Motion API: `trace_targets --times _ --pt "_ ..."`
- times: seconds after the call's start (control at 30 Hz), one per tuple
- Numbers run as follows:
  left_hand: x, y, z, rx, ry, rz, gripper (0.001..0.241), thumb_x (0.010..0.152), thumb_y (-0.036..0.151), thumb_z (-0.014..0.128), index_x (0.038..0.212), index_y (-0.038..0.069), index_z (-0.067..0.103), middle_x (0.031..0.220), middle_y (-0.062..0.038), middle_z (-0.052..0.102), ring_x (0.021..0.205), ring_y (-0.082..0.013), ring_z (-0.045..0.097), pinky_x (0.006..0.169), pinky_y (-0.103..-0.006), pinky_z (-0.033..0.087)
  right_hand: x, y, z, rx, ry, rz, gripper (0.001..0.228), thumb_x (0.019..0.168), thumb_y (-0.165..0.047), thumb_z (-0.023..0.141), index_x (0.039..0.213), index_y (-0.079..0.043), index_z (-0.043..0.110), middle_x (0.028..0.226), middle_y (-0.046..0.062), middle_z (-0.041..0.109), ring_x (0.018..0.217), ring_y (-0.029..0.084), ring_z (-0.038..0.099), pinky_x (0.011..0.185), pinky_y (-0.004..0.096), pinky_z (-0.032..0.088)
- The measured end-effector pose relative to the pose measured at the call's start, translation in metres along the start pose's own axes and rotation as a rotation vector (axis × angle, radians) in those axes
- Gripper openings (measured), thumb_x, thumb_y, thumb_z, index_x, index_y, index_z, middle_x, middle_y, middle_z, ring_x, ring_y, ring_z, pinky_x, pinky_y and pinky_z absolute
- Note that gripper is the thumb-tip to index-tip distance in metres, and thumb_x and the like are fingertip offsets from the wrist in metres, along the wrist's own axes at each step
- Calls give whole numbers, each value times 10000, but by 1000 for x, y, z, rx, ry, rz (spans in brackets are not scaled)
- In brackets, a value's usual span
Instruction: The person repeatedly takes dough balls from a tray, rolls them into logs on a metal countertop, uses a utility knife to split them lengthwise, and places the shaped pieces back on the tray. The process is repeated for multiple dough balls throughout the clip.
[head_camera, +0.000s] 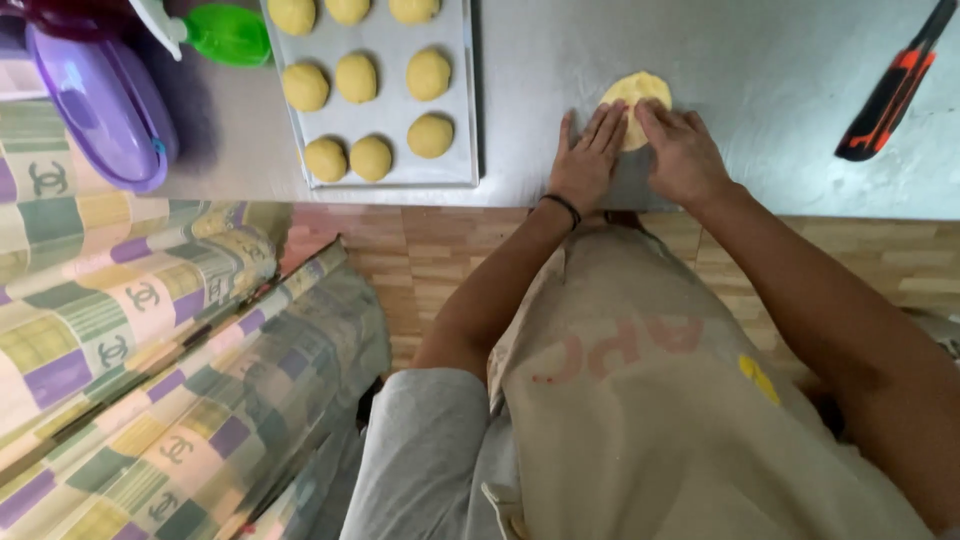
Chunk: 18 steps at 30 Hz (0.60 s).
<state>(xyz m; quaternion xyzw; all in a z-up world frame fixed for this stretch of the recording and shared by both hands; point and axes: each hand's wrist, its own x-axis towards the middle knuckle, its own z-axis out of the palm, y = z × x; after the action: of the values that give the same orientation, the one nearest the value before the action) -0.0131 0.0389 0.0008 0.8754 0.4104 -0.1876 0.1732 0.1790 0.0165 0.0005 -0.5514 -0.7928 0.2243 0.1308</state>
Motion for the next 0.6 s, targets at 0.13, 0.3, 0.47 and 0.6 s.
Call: trace_targets --times 0.13,0.3,0.47,0.6 --pt "9 0 -2 70 31 -17 688 1096 386 464 1664 121 180 1728 -43 97 1597 -194 106 1262 -623 99 18 -28 -31 10 42 2 701 877 70 604 1548 118 406 1424 289 607 1291 414 578 1085 530 382" --pt "10 0 13 -87 221 18 517 1002 278 460 1456 49 550 1638 -132 356 1548 -266 240 1247 -639 90 12 -18 -7 -17 19 73 813 840 25 605 1602 81 328 1160 190 768 852 358 698 995 458 465" --pt "-31 7 13 -10 46 67 772 1018 412 559 1644 104 228 1726 -40 109 1597 -221 121 1249 -665 80 -11 -19 -4 30 -68 126 763 785 29 602 1534 45 457 1323 177 642 1130 320 647 1053 433 433" --pt "12 5 21 -352 609 -4 266 782 145 620 1032 84 689 1051 -79 717 1041 -285 644 1179 -593 288 33 -39 -54 -62 173 63 656 868 -55 700 1488 38 506 1341 225 635 1230 413 560 1036 522 405"
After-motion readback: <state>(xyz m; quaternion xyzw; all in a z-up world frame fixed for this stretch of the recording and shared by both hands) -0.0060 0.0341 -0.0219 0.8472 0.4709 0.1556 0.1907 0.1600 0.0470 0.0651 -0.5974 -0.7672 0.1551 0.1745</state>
